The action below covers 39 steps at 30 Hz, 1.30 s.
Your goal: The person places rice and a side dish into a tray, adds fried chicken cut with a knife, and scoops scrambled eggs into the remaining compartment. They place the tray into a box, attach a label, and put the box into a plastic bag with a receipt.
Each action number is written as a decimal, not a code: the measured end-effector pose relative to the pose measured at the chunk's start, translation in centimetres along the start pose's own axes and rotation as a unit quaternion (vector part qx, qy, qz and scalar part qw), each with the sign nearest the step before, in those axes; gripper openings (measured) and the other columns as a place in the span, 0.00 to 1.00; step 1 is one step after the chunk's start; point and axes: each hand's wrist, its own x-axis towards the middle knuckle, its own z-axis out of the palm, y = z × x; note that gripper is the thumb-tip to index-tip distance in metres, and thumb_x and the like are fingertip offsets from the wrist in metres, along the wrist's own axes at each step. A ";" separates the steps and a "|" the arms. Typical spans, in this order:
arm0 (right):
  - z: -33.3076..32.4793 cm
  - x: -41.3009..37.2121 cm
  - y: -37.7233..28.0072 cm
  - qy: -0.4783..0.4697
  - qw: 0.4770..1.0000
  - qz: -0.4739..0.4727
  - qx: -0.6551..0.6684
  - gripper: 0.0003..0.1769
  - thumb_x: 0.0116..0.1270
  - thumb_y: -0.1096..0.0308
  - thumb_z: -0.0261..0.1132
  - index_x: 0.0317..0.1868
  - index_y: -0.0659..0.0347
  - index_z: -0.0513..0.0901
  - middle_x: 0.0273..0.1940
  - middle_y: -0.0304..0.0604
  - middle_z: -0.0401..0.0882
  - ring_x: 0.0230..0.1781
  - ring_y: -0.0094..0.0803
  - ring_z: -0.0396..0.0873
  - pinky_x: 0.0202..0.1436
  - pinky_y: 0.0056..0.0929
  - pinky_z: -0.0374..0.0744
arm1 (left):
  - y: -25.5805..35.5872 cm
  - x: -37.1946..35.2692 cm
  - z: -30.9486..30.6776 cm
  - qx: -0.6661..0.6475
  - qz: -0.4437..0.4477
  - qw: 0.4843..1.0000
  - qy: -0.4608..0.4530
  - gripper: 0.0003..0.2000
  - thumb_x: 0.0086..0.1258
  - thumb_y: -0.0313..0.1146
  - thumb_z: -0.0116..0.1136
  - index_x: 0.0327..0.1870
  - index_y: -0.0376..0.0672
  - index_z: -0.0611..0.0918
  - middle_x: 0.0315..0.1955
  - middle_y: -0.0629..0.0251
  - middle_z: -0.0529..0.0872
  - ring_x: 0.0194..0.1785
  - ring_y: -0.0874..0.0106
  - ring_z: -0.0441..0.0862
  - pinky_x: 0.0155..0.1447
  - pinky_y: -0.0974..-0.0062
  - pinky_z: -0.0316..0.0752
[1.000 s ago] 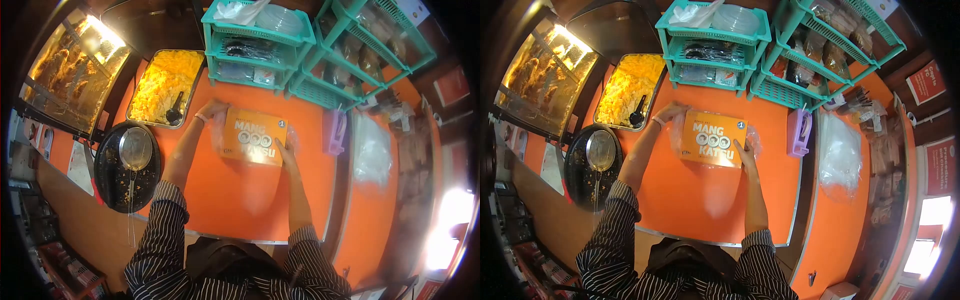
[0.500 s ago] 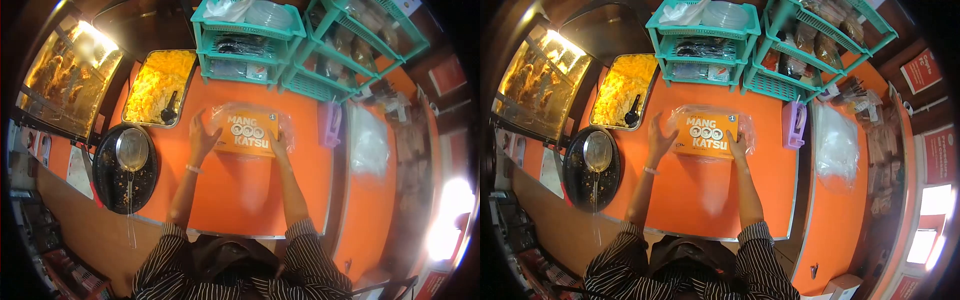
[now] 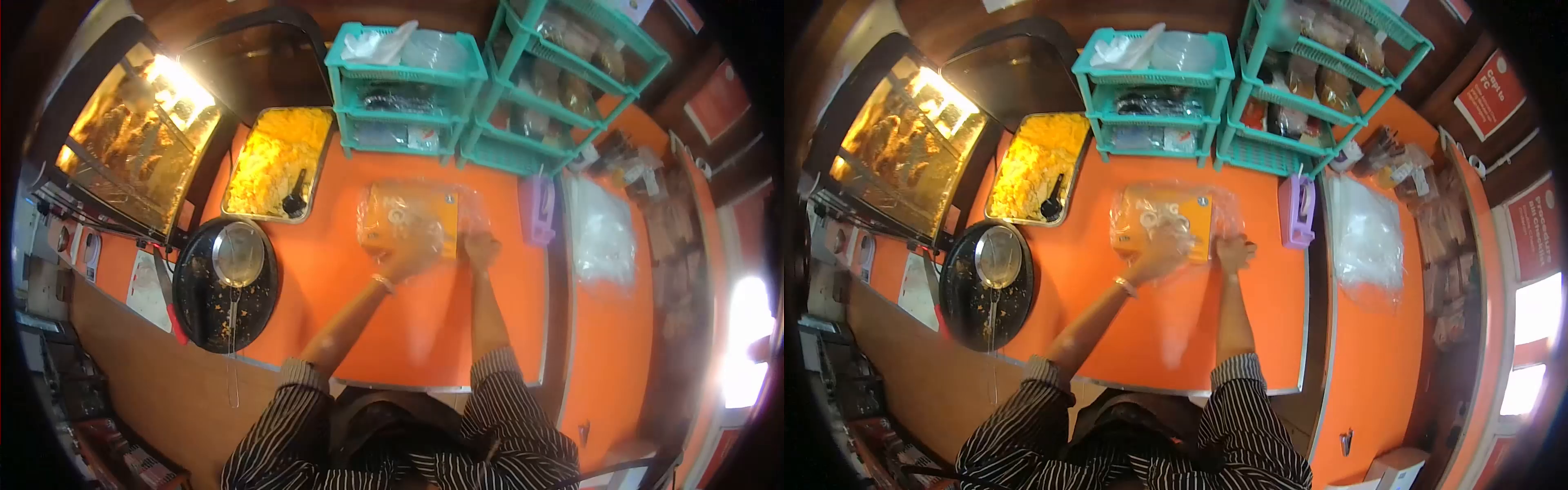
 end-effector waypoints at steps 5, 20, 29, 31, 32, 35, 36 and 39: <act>-6.8 6.2 0.8 -0.522 0.725 -0.027 0.448 0.09 0.56 0.72 0.60 0.37 0.65 0.74 0.21 0.39 0.74 0.22 0.24 0.71 0.27 0.22 0.71 | 1.9 -0.5 -0.1 0.137 -0.060 0.985 -0.081 0.20 0.61 0.38 0.47 0.57 0.56 0.72 0.64 0.62 0.58 0.67 0.47 0.49 0.55 0.26 0.42; -20.4 13.0 -5.7 -0.421 0.655 0.112 0.618 0.09 0.60 0.72 0.54 0.42 0.61 0.68 0.36 0.45 0.78 0.29 0.31 0.77 0.32 0.32 0.76 | -2.7 11.1 -22.0 -0.368 -0.101 0.924 0.006 0.10 0.60 0.36 0.55 0.34 0.38 0.80 0.22 0.70 0.78 0.22 0.79 0.75 0.27 0.79 0.73; -21.7 18.3 -5.8 -0.354 0.676 0.074 0.642 0.17 0.59 0.70 0.59 0.49 0.56 0.68 0.43 0.43 0.77 0.22 0.25 0.73 0.22 0.18 0.72 | -2.6 12.5 -30.4 -0.081 -0.165 0.976 -0.120 0.15 0.57 0.41 0.57 0.26 0.35 0.81 0.21 0.61 0.82 0.21 0.70 0.80 0.25 0.74 0.75; -21.6 17.6 -5.5 -0.356 0.661 0.071 0.657 0.15 0.61 0.69 0.58 0.49 0.55 0.68 0.44 0.43 0.76 0.22 0.23 0.73 0.22 0.17 0.71 | -1.9 11.7 -31.0 -0.109 -0.120 0.972 -0.169 0.16 0.55 0.43 0.58 0.23 0.36 0.81 0.21 0.58 0.82 0.21 0.66 0.80 0.28 0.72 0.75; -21.0 17.7 -5.2 -0.365 0.653 0.050 0.661 0.15 0.61 0.69 0.58 0.48 0.56 0.68 0.44 0.43 0.76 0.22 0.23 0.73 0.23 0.17 0.72 | -1.4 12.1 -31.9 -0.096 -0.118 0.977 -0.149 0.16 0.55 0.43 0.58 0.23 0.36 0.81 0.21 0.58 0.82 0.21 0.66 0.80 0.28 0.72 0.75; -21.3 16.6 -4.4 -0.391 0.636 -0.007 0.665 0.13 0.63 0.69 0.56 0.48 0.59 0.68 0.42 0.43 0.76 0.24 0.23 0.75 0.23 0.18 0.73 | -2.1 14.0 -32.4 -0.012 -0.211 0.978 0.000 0.16 0.56 0.43 0.59 0.36 0.39 0.80 0.23 0.60 0.82 0.27 0.68 0.81 0.29 0.75 0.75; -22.0 16.2 -4.5 -0.390 0.634 -0.013 0.667 0.13 0.63 0.69 0.56 0.48 0.59 0.68 0.42 0.43 0.76 0.24 0.23 0.75 0.23 0.18 0.73 | -4.4 15.8 -31.3 0.043 -0.142 0.972 0.184 0.16 0.54 0.44 0.59 0.33 0.38 0.80 0.27 0.55 0.82 0.30 0.62 0.81 0.35 0.69 0.75; -22.9 15.3 -4.3 -0.434 0.656 0.027 0.616 0.13 0.63 0.70 0.56 0.48 0.60 0.68 0.41 0.44 0.76 0.25 0.25 0.75 0.25 0.19 0.74 | -9.5 20.5 -29.6 0.151 -0.095 0.916 0.359 0.17 0.54 0.44 0.57 0.34 0.37 0.80 0.36 0.50 0.82 0.40 0.53 0.79 0.46 0.61 0.73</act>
